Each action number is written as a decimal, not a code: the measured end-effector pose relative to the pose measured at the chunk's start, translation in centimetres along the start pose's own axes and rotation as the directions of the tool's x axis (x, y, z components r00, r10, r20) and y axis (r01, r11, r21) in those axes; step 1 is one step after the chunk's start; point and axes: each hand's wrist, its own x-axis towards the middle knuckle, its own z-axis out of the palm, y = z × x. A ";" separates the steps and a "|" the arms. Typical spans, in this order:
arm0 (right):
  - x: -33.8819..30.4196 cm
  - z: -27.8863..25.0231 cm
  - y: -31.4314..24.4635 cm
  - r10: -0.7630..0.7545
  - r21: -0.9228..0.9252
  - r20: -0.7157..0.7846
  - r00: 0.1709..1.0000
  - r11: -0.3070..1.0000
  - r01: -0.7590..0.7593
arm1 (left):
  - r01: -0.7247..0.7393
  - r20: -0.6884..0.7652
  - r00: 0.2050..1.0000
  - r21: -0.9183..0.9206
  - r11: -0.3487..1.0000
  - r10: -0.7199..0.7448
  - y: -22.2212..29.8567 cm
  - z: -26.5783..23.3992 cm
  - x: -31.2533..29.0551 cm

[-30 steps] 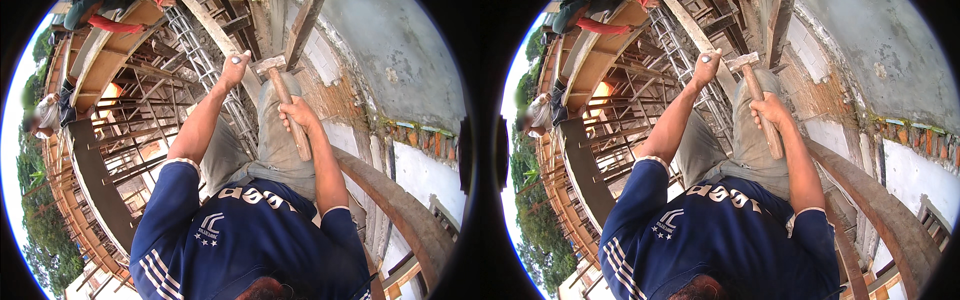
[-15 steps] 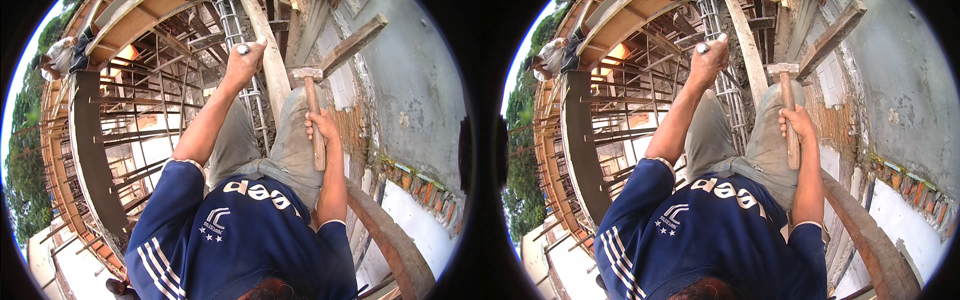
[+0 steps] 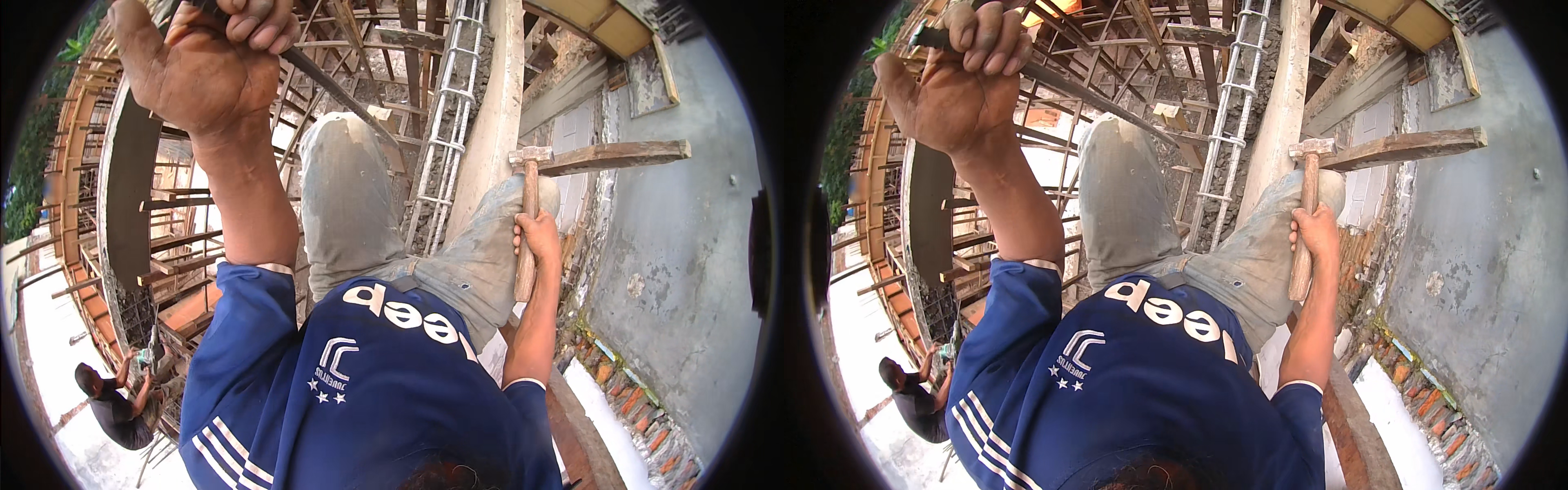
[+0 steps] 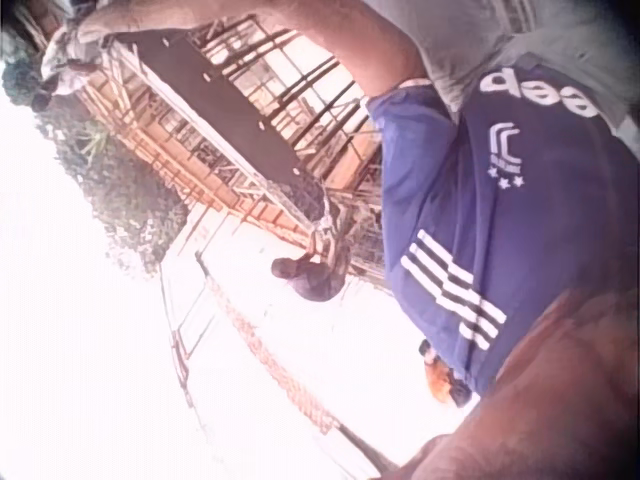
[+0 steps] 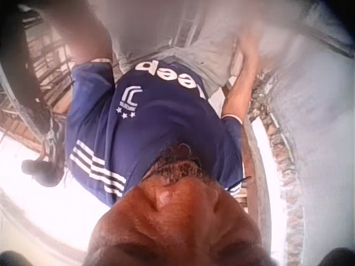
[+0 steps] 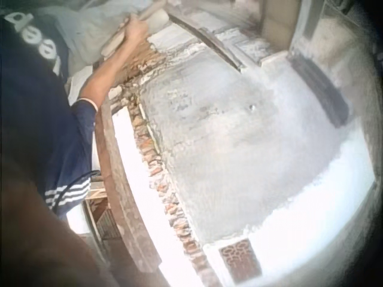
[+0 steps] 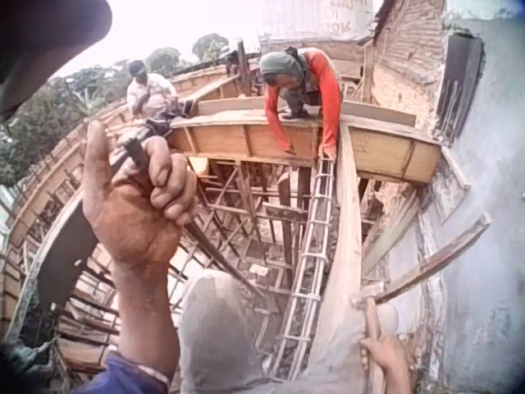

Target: The person hammers a nail into a wooden support beam. They hold the nail with one hand and strike it with a hammer while sitting on the structure.

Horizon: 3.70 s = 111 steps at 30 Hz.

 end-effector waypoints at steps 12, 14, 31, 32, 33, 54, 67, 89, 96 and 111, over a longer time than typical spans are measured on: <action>-1.2 0.4 -0.5 -0.002 -0.293 0.020 1.000 0.956 0.008 | -0.096 -0.663 0.526 0.577 0.811 0.533 -19.3 -7.7 -3.9; -1.1 0.5 -0.5 0.009 -0.273 0.024 1.000 0.962 -0.002 | -0.168 -0.749 0.597 0.233 0.958 0.287 -22.2 -10.3 -6.2; -1.9 3.4 -1.5 0.099 -0.276 -0.146 0.984 0.951 -0.137 | 0.083 -0.738 0.666 -0.069 0.994 -0.107 -35.2 -18.5 -13.5; -2.1 3.3 -1.5 0.097 -0.287 -0.153 0.983 0.948 -0.139 | 0.178 -0.678 0.727 0.033 0.983 -0.109 -35.1 -18.3 -12.8; -1.9 3.5 -1.6 0.089 -0.302 -0.146 0.985 0.944 -0.130 | 0.149 -0.632 0.758 0.407 0.901 0.160 -35.4 -18.0 -11.7; -1.4 1.9 -0.2 0.098 -0.235 -0.079 0.992 0.965 -0.114 | 0.227 -0.319 0.945 0.501 0.835 -0.065 -34.1 -12.4 -9.5; -1.3 1.4 0.0 0.107 -0.200 -0.070 0.992 0.973 -0.119 | -0.016 -0.756 0.655 -0.041 0.999 -0.021 -33.9 -20.2 -12.9; -1.7 1.5 -0.2 0.115 -0.171 -0.046 0.992 0.978 -0.121 | -0.023 -0.842 0.489 0.251 0.968 0.230 -35.3 -23.8 -10.4; -1.6 1.8 -0.3 0.105 -0.165 -0.060 0.993 0.980 -0.114 | 0.481 -0.672 0.332 0.724 0.495 0.662 -40.3 -25.7 -14.2; -2.2 1.0 0.3 0.128 -0.131 -0.085 0.988 0.982 -0.139 | 0.614 -0.834 0.551 0.415 0.671 0.011 -37.3 -23.0 -11.3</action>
